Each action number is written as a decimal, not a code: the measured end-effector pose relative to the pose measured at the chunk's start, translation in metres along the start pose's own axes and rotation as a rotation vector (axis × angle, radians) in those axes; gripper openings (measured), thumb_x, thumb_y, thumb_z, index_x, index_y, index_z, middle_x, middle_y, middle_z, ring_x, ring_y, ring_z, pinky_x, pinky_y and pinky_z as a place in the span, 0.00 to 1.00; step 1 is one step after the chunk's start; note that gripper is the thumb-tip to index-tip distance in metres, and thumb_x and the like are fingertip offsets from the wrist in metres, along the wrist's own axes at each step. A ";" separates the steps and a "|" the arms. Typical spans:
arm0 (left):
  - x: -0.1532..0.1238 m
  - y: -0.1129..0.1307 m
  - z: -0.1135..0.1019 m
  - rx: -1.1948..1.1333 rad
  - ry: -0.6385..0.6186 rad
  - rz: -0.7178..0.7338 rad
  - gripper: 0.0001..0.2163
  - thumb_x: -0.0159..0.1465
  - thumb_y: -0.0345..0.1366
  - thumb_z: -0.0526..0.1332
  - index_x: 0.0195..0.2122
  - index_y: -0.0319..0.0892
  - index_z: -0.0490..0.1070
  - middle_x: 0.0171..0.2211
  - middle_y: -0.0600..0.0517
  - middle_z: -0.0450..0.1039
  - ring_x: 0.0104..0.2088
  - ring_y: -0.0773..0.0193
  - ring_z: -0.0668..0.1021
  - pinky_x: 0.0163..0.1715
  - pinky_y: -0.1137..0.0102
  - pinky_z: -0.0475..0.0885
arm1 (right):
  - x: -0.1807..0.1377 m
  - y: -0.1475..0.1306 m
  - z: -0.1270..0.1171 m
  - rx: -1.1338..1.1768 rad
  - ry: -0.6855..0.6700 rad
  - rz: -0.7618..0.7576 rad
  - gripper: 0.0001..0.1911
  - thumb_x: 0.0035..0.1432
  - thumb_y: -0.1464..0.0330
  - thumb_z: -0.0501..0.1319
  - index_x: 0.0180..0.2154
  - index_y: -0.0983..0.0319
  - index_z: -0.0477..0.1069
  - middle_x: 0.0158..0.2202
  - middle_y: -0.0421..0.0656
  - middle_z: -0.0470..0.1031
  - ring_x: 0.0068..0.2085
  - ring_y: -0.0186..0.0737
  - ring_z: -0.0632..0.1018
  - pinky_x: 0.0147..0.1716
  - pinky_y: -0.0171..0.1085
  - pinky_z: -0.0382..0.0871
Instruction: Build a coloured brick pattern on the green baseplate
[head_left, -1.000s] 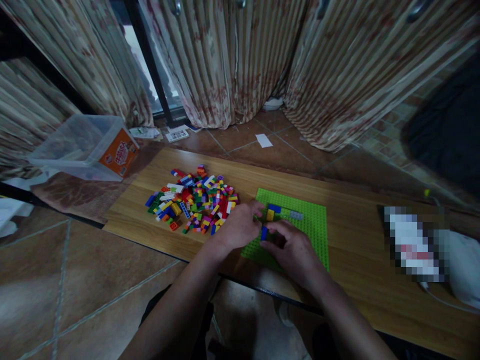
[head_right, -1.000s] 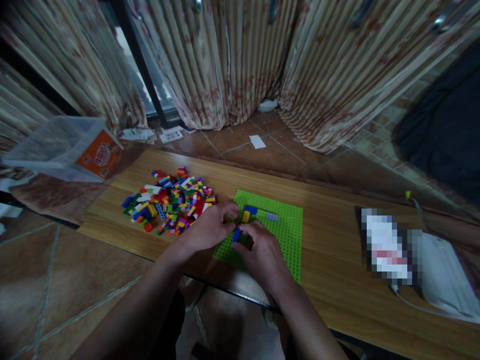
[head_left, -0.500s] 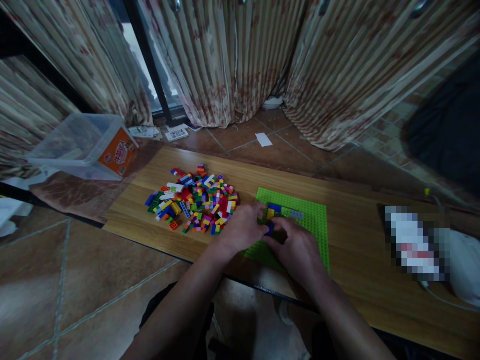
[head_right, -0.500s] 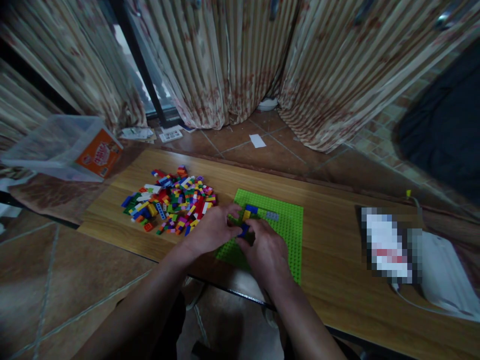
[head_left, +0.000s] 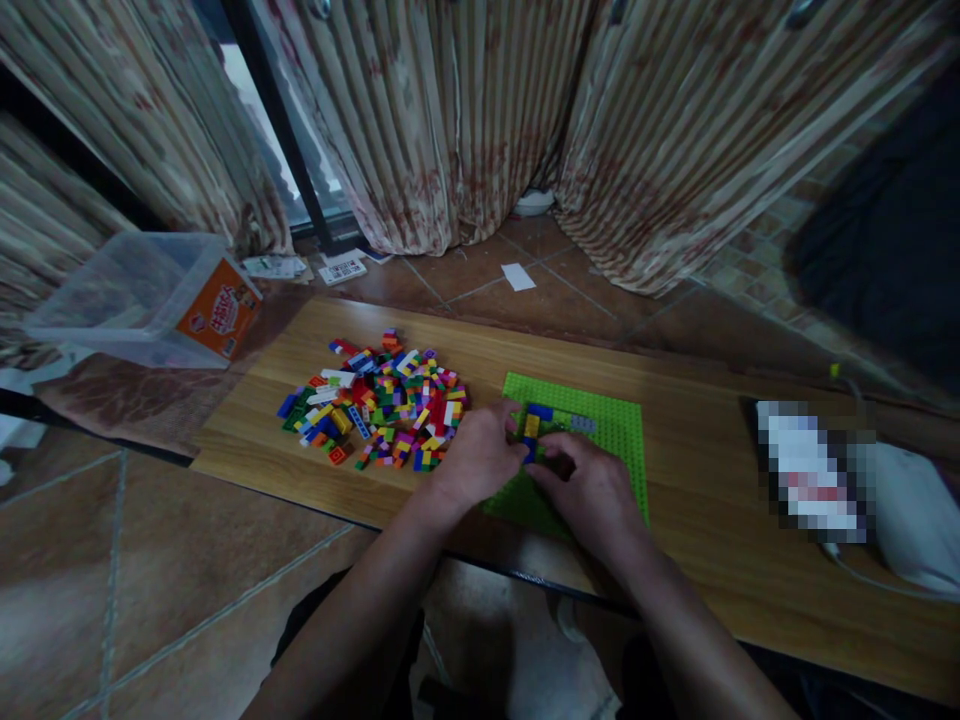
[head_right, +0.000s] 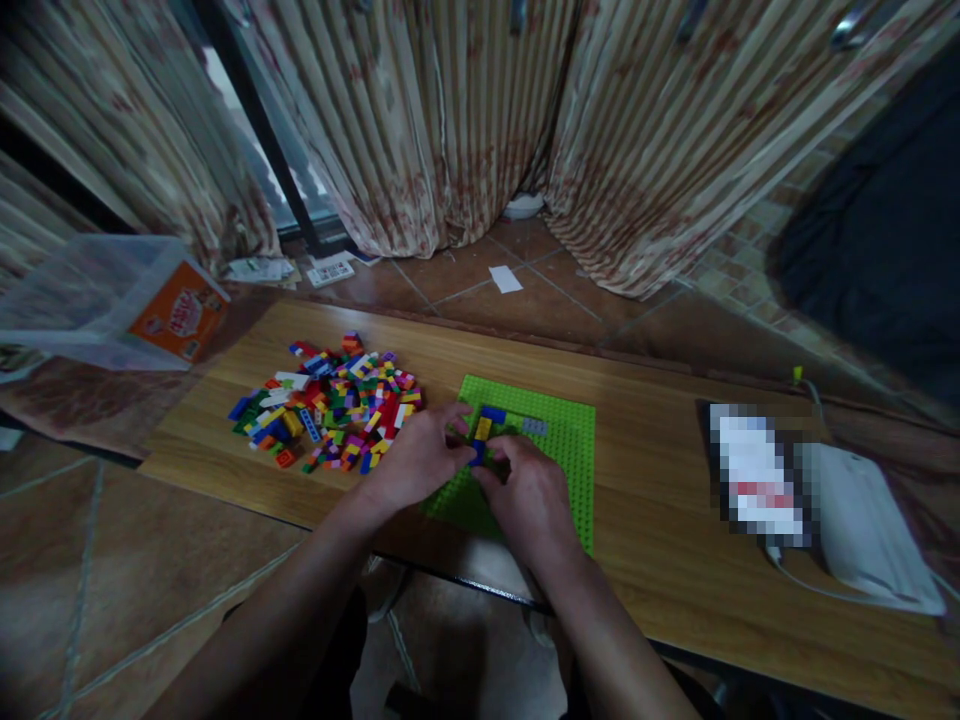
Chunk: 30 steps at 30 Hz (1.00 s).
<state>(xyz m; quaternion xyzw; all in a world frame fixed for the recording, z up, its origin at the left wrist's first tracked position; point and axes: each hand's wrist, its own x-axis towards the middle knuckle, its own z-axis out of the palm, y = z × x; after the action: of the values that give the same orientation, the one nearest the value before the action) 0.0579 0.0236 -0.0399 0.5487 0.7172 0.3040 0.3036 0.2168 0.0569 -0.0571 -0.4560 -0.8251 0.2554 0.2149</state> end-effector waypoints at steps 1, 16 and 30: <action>0.000 0.000 0.000 -0.007 0.003 -0.002 0.23 0.55 0.24 0.63 0.54 0.36 0.72 0.40 0.47 0.80 0.36 0.62 0.81 0.41 0.70 0.75 | 0.000 0.000 -0.001 0.010 -0.003 0.006 0.08 0.53 0.70 0.67 0.37 0.61 0.76 0.34 0.42 0.79 0.33 0.41 0.78 0.35 0.39 0.69; 0.003 0.002 0.006 0.001 0.034 -0.071 0.23 0.55 0.25 0.64 0.53 0.36 0.72 0.40 0.47 0.79 0.35 0.62 0.81 0.37 0.72 0.76 | -0.004 0.004 0.009 0.121 0.038 -0.132 0.08 0.59 0.72 0.61 0.37 0.60 0.80 0.36 0.45 0.80 0.37 0.43 0.80 0.40 0.41 0.72; 0.009 0.006 0.004 0.090 -0.003 -0.113 0.17 0.52 0.26 0.66 0.44 0.36 0.74 0.35 0.48 0.80 0.36 0.60 0.80 0.35 0.71 0.73 | -0.001 0.005 0.012 0.292 0.067 -0.022 0.06 0.54 0.70 0.65 0.32 0.57 0.81 0.33 0.44 0.81 0.35 0.42 0.80 0.38 0.40 0.73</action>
<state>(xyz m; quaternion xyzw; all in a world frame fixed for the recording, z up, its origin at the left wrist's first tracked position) 0.0631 0.0337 -0.0389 0.5208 0.7595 0.2528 0.2966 0.2133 0.0550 -0.0695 -0.4192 -0.7764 0.3548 0.3092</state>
